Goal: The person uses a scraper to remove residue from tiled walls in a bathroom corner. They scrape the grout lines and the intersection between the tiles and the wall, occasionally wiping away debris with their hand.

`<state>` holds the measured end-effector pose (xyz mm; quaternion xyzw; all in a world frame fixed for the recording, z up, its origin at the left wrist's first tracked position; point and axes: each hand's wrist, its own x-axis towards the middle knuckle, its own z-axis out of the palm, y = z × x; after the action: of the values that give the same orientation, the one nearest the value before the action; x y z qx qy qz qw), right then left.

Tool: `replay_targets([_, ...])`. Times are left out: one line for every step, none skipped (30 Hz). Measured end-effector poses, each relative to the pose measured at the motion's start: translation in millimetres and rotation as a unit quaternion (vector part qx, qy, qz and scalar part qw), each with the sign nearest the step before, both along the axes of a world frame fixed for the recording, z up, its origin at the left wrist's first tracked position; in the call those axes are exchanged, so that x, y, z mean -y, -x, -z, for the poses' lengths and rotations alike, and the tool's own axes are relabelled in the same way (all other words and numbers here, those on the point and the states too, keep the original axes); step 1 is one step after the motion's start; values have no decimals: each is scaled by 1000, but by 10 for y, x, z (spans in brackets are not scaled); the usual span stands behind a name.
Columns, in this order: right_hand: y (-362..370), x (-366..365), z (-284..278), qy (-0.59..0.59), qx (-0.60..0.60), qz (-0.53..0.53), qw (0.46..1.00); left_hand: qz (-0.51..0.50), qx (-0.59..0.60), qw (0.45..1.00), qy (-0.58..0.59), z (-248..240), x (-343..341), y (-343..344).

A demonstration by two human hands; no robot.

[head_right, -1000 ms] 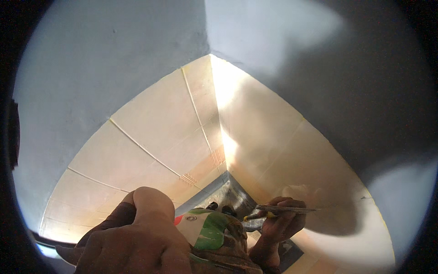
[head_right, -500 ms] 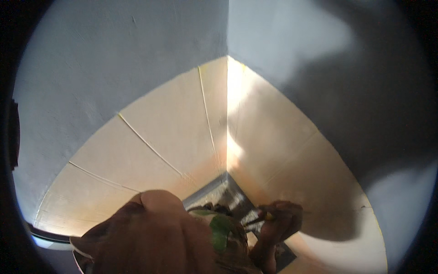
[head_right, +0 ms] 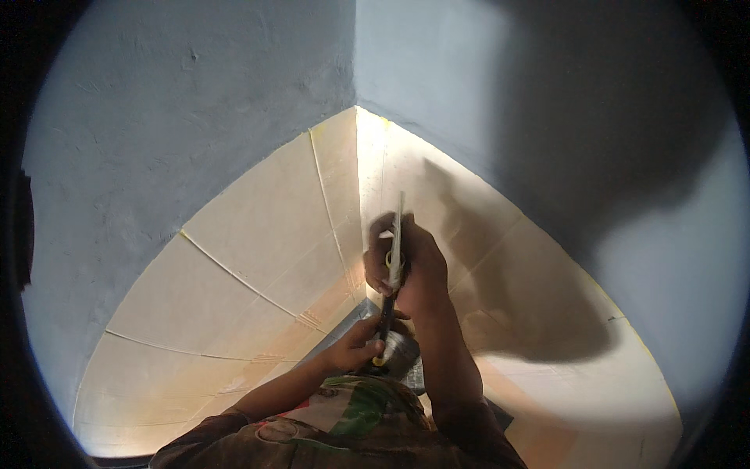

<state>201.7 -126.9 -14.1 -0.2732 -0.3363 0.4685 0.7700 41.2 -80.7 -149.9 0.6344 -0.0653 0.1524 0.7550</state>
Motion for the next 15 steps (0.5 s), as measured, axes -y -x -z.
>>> replay_targets([-101, -97, -73, -50, -40, -132, 989, -27, 18, 999, 13, -79, 46, -7])
replay_targets([-132, -186, -145, -98, -43, -178, 978, -57, 2, 997, 42, -55, 55, -19])
replay_targets([-98, -176, -257, -68, -36, -127, 989, -86, -17, 994, 71, 21, 65, -50])
replay_targets([16, -218, -343, -40, 20, -24, 999, -123, -41, 987, 98, 47, 41, -50])
replay_targets([128, -273, -385, -10, 77, 79, 994, -169, -40, 981, 89, 52, 29, -78])
replay_targets([212, -290, -348, -16, 59, 151, 987, -207, -38, 974, 82, 31, 41, -152])
replay_targets([328, -331, -287, -26, 39, 213, 976, -254, -36, 964, 72, 8, 7, -180])
replay_targets([337, -349, -257, -12, 66, 251, 966, -247, -63, 962, 98, -36, -47, -150])
replay_targets([360, -358, -223, 6, 89, 289, 953, -230, -72, 967, 84, -82, -81, -109])
replay_targets([313, -337, -188, 47, 158, 302, 939, -212, -81, 971, 71, -134, -122, -94])
replay_targets([283, -331, -163, 89, 225, 312, 919, -194, -90, 975, 58, -166, -182, -97])
replay_targets([265, -374, -174, 83, 145, 309, 936, -185, -90, 978, 21, -161, -285, -97])
replay_targets([247, -424, -172, 102, 144, 332, 926, -173, -86, 981, -17, -179, -429, -127])
replay_targets([222, -483, -149, 122, 143, 355, 916, -197, -21, 979, -40, -227, -598, -201])
replay_targets([194, -583, -114, 139, 140, 371, 907, -229, 17, 973, -10, -344, -766, -265])
